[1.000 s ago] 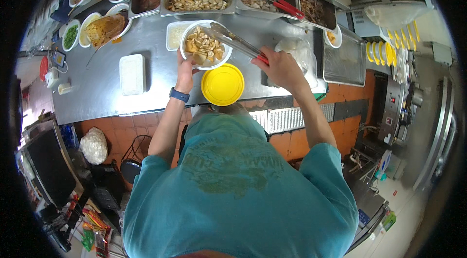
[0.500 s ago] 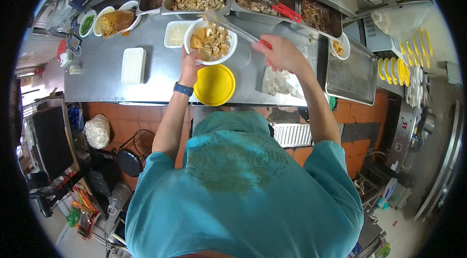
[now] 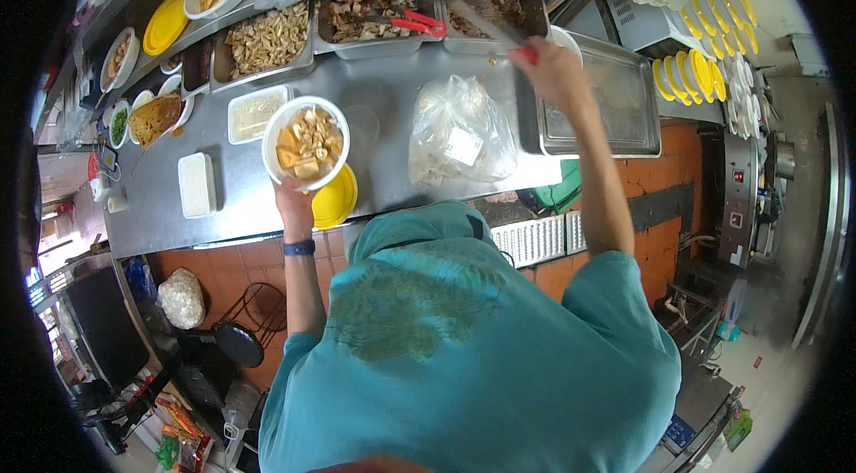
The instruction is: The person assembles food orders by placing fried tofu and other toppings into disposable bowls using tongs and a ladle. They add meat and sauce, then cover the bowls with yellow lids and place them into a microwave.
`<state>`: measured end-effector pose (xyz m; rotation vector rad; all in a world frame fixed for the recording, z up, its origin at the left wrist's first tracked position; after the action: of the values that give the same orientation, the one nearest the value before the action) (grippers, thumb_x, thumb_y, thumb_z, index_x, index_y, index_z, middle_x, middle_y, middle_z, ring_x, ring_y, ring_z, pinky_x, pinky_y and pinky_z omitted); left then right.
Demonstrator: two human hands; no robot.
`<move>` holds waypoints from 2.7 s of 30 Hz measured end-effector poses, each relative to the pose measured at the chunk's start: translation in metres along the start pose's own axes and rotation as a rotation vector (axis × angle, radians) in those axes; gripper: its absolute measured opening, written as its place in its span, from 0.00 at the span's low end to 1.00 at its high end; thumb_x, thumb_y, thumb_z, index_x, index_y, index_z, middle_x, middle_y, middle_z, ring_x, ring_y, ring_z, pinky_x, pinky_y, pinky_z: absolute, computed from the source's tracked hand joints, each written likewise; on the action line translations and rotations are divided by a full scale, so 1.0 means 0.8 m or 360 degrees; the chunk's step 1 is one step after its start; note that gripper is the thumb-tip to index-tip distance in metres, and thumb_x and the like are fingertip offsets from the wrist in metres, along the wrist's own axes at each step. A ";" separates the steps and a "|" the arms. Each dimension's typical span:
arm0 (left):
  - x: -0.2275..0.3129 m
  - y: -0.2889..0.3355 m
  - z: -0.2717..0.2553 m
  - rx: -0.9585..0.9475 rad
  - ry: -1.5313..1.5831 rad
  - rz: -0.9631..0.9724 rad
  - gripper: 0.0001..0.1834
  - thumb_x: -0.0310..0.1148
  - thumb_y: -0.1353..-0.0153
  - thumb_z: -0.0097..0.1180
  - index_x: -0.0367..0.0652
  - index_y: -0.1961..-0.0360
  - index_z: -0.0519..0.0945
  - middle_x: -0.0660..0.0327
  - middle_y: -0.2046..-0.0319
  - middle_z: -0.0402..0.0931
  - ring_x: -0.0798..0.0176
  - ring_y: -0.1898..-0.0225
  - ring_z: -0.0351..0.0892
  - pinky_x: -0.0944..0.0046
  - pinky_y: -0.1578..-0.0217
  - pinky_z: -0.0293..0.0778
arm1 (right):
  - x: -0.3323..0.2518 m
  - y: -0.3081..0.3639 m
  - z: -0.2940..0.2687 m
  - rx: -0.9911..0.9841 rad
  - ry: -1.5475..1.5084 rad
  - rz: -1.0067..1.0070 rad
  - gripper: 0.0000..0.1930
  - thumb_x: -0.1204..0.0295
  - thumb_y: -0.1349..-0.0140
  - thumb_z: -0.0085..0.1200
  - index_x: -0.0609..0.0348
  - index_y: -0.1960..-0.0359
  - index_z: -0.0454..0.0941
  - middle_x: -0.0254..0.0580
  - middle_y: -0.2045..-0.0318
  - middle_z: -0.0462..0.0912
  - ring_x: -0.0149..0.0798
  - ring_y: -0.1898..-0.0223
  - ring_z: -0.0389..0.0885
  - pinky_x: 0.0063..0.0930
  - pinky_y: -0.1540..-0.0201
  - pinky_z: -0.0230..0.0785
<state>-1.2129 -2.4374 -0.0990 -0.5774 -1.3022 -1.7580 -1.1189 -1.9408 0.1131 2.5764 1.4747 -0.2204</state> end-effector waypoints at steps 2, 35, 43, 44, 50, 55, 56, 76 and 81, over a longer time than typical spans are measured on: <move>-0.010 0.013 0.012 -0.0010 0.0033 -0.0045 0.38 0.25 0.37 0.43 0.55 0.26 0.48 0.50 0.33 0.59 0.46 0.36 0.67 0.39 0.46 0.76 | 0.070 -0.043 0.001 -0.0006 0.0251 0.0177 0.32 0.42 0.35 0.51 0.66 0.65 0.83 0.59 0.70 0.85 0.58 0.63 0.85 0.47 0.59 0.76; -0.085 0.010 0.290 -0.0635 -0.0247 -0.0328 0.33 0.26 0.43 0.44 0.49 0.33 0.58 0.53 0.42 0.67 0.50 0.46 0.75 0.46 0.57 0.82 | 0.041 0.082 -0.007 -0.0789 -0.0707 0.0235 0.20 0.52 0.32 0.55 0.59 0.66 0.79 0.35 0.85 0.74 0.31 0.86 0.73 0.28 0.82 0.64; -0.084 0.002 0.266 -0.0681 -0.0194 -0.0316 0.34 0.23 0.44 0.43 0.50 0.33 0.59 0.55 0.47 0.70 0.54 0.51 0.77 0.49 0.53 0.80 | -0.021 0.078 -0.057 -0.0645 -0.0089 -0.0213 0.20 0.52 0.40 0.63 0.58 0.63 0.81 0.47 0.75 0.82 0.46 0.74 0.80 0.37 0.67 0.71; -0.087 0.000 0.261 -0.0659 -0.0138 -0.0339 0.34 0.23 0.44 0.43 0.50 0.34 0.60 0.55 0.48 0.70 0.54 0.51 0.77 0.49 0.53 0.79 | -0.026 0.077 -0.061 -0.0682 -0.0145 -0.0288 0.20 0.52 0.40 0.63 0.57 0.63 0.81 0.48 0.75 0.82 0.47 0.74 0.80 0.38 0.67 0.71; -0.096 -0.003 0.259 -0.0690 -0.0085 -0.0375 0.34 0.22 0.45 0.43 0.49 0.34 0.60 0.58 0.56 0.71 0.59 0.57 0.77 0.51 0.55 0.80 | -0.061 0.072 -0.050 -0.0796 -0.0051 -0.0585 0.16 0.60 0.40 0.64 0.62 0.60 0.81 0.50 0.74 0.82 0.44 0.74 0.80 0.37 0.66 0.70; -0.088 0.005 0.237 -0.0564 -0.0038 -0.0369 0.35 0.22 0.46 0.43 0.48 0.33 0.59 0.55 0.48 0.71 0.54 0.51 0.78 0.50 0.55 0.81 | -0.020 0.051 -0.080 -0.0623 -0.0179 -0.0100 0.13 0.60 0.33 0.58 0.55 0.58 0.82 0.32 0.86 0.73 0.24 0.88 0.70 0.23 0.85 0.61; -0.088 0.004 0.233 -0.0533 -0.0048 -0.0375 0.36 0.22 0.46 0.43 0.48 0.32 0.58 0.54 0.45 0.70 0.52 0.49 0.78 0.50 0.54 0.82 | -0.011 0.043 -0.084 -0.0625 -0.0228 -0.0069 0.13 0.60 0.32 0.57 0.55 0.58 0.82 0.32 0.86 0.73 0.25 0.88 0.70 0.23 0.85 0.62; -0.067 0.004 0.176 -0.0315 -0.0092 -0.0140 0.36 0.25 0.45 0.43 0.55 0.32 0.56 0.54 0.44 0.67 0.56 0.49 0.75 0.53 0.54 0.79 | -0.245 -0.190 0.102 -0.0588 0.0904 -0.0911 0.24 0.50 0.43 0.64 0.63 0.61 0.83 0.55 0.61 0.86 0.55 0.55 0.84 0.46 0.52 0.77; -0.074 -0.008 0.179 -0.0259 -0.0127 -0.0162 0.35 0.23 0.42 0.40 0.54 0.31 0.54 0.53 0.44 0.69 0.55 0.49 0.77 0.54 0.57 0.82 | -0.265 -0.215 0.138 -0.0618 0.1065 -0.0883 0.26 0.49 0.46 0.66 0.60 0.57 0.85 0.50 0.55 0.86 0.51 0.52 0.84 0.43 0.50 0.78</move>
<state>-1.2039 -2.2825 -0.0974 -0.6894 -1.2694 -1.9556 -1.3788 -2.0568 0.0380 1.9521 2.1538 0.8575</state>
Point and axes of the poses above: each hand's wrist, its own y-axis away from the middle knuckle, its own z-axis out of the palm, x = y × z, the point moved 8 cm from there along -y, towards the middle knuckle
